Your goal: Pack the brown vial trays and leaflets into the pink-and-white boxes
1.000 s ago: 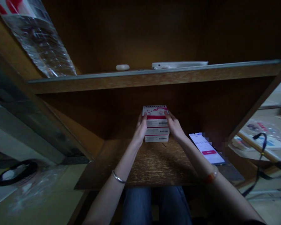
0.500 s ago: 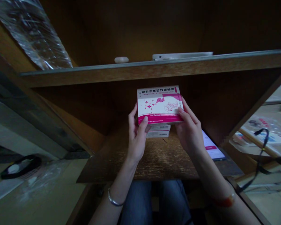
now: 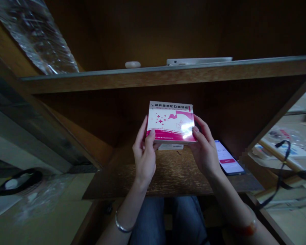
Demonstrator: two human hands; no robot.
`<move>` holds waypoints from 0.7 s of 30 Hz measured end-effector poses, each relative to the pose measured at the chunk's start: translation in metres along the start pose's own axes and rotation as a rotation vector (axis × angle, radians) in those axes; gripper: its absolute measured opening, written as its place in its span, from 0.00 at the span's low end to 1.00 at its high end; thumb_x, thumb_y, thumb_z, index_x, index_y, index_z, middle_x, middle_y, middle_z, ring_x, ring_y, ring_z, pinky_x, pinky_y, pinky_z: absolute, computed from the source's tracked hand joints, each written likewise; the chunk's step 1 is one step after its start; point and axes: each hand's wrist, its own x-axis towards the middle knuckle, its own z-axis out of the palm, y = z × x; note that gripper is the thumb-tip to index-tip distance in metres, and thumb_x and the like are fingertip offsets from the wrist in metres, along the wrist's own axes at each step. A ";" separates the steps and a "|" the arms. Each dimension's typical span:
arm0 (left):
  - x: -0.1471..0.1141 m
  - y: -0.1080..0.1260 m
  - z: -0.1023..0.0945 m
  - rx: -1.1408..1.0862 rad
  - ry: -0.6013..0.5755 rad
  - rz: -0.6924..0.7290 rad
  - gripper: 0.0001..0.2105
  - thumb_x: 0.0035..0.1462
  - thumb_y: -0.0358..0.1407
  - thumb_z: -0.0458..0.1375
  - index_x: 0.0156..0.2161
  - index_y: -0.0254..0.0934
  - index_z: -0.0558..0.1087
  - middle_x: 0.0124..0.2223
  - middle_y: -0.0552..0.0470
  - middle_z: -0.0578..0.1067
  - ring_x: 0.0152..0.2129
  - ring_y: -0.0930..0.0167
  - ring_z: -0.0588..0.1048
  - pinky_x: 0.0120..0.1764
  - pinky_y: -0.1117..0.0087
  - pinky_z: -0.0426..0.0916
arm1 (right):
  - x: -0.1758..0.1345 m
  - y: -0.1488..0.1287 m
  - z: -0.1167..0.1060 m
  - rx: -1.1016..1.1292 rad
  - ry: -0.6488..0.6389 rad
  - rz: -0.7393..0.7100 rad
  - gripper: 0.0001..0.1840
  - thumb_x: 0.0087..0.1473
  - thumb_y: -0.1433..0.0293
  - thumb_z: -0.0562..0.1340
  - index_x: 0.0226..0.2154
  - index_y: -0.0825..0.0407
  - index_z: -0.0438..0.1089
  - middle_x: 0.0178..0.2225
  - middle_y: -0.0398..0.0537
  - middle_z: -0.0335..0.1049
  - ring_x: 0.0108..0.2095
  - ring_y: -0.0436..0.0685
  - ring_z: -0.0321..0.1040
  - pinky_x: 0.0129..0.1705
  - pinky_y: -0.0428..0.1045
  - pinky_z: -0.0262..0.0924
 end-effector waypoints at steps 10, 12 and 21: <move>0.002 0.013 -0.008 0.112 -0.009 -0.077 0.21 0.58 0.44 0.60 0.57 0.47 0.73 0.57 0.50 0.76 0.50 0.60 0.77 0.42 0.66 0.78 | -0.007 0.015 0.001 0.065 0.112 0.112 0.21 0.53 0.56 0.66 0.47 0.45 0.69 0.50 0.46 0.75 0.50 0.61 0.72 0.46 0.55 0.70; 0.002 0.015 -0.009 0.130 -0.023 -0.111 0.21 0.59 0.45 0.60 0.57 0.47 0.73 0.56 0.50 0.77 0.48 0.61 0.78 0.40 0.67 0.79 | -0.006 0.016 0.001 0.086 0.124 0.137 0.23 0.53 0.54 0.65 0.49 0.45 0.69 0.51 0.46 0.74 0.51 0.62 0.72 0.47 0.56 0.70; 0.004 0.017 -0.006 0.162 0.028 -0.140 0.19 0.60 0.45 0.58 0.54 0.44 0.75 0.50 0.49 0.80 0.40 0.64 0.79 0.27 0.74 0.76 | -0.009 0.023 -0.006 0.041 0.139 0.150 0.27 0.53 0.53 0.65 0.52 0.46 0.69 0.53 0.46 0.75 0.54 0.61 0.71 0.51 0.54 0.67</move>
